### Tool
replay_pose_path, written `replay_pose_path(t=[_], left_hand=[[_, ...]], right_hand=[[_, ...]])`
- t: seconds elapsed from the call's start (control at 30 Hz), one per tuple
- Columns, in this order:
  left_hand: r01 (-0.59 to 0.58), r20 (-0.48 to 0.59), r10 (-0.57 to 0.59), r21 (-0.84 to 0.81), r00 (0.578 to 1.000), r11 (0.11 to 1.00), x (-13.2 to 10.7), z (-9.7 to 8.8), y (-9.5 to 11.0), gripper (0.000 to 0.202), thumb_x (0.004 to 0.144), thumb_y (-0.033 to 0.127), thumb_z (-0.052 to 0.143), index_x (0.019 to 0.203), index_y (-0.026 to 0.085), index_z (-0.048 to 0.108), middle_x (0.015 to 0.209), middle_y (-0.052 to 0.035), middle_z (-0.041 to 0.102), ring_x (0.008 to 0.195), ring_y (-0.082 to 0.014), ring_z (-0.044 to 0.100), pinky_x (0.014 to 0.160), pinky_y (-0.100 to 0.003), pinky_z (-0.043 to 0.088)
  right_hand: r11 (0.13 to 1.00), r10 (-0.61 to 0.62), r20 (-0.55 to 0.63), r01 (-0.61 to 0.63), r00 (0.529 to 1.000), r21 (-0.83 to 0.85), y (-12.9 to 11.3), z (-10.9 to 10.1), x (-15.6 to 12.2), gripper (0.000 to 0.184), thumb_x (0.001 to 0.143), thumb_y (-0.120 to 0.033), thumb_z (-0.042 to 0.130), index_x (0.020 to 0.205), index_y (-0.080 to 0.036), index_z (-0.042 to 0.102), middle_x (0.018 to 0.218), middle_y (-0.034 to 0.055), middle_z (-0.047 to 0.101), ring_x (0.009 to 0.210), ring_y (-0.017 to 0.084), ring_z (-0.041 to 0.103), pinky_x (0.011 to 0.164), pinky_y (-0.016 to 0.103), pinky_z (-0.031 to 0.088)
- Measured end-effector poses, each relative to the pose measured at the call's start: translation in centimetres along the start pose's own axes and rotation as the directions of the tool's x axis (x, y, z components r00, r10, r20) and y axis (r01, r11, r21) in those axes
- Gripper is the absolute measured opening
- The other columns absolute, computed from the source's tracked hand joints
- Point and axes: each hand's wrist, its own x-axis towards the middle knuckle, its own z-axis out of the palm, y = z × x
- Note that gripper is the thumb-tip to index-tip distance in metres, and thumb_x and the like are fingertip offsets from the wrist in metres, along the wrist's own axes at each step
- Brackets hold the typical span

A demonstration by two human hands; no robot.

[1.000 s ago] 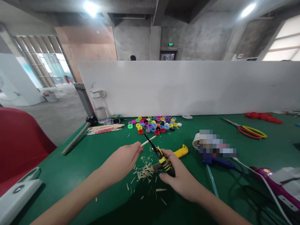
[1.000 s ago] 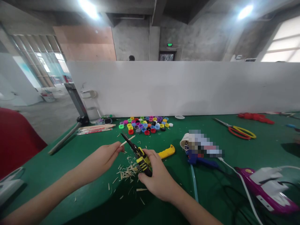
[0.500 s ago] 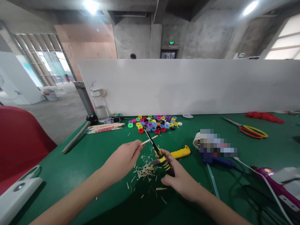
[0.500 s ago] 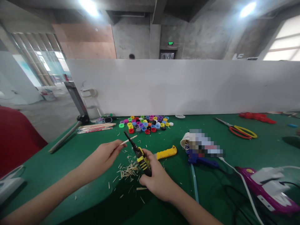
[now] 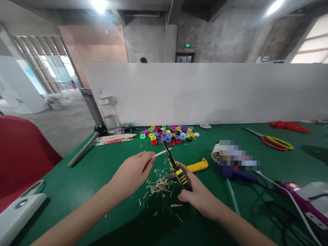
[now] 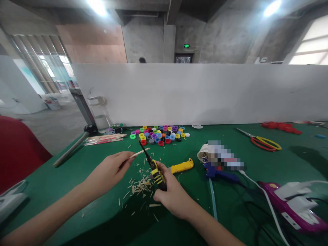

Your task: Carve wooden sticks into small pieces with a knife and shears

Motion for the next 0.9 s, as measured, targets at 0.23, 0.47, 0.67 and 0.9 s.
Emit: replay_pose_path(t=[0.23,0.47,0.67,0.9], left_hand=[[-0.036,0.012,0.036,0.059,0.999,0.998,0.0,0.2,-0.1,0.036,0.095,0.033,0.029,0.110,0.020,0.059,0.098,-0.0075,0.064,0.082,-0.0182,0.060,0.077,-0.035,0.047],[-0.063,0.009,0.062,0.088,0.998,0.994,-0.1,-0.1,-0.2,0.037,0.097,0.032,0.027,0.118,0.016,0.053,0.092,-0.0078,0.061,0.078,-0.0172,0.059,0.070,-0.033,0.048],[-0.082,0.000,0.083,0.134,0.997,0.988,-0.3,-0.2,0.4,0.035,0.097,0.031,0.028,0.114,0.016,0.055,0.087,-0.0069,0.061,0.071,-0.0154,0.058,0.063,-0.029,0.046],[-0.077,-0.020,0.083,0.216,0.996,0.973,-0.9,0.0,1.0,0.032,0.095,0.027,0.029,0.107,0.017,0.057,0.082,-0.0055,0.061,0.071,-0.0155,0.060,0.061,-0.028,0.047]], right_hand=[[1.000,-0.002,-0.034,0.001,0.999,-0.030,0.2,0.0,0.0,0.084,0.061,-0.008,0.055,0.139,-0.028,0.032,0.128,0.0048,0.051,0.103,0.022,0.055,0.079,0.032,0.047],[0.996,-0.038,-0.053,0.033,0.998,-0.086,0.4,0.3,-0.1,0.073,0.069,-0.015,0.059,0.138,-0.026,0.036,0.124,0.0079,0.054,0.107,0.024,0.055,0.088,0.038,0.044],[0.960,-0.096,-0.097,0.066,0.991,-0.271,-0.4,0.6,-0.4,0.048,0.074,-0.017,0.055,0.121,-0.021,0.052,0.102,0.0063,0.062,0.088,0.022,0.059,0.080,0.034,0.046],[0.897,-0.105,-0.110,0.046,0.988,-0.439,-0.6,0.4,-0.2,0.028,0.071,-0.014,0.051,0.099,-0.018,0.055,0.083,0.0030,0.059,0.073,0.017,0.055,0.067,0.028,0.045]])
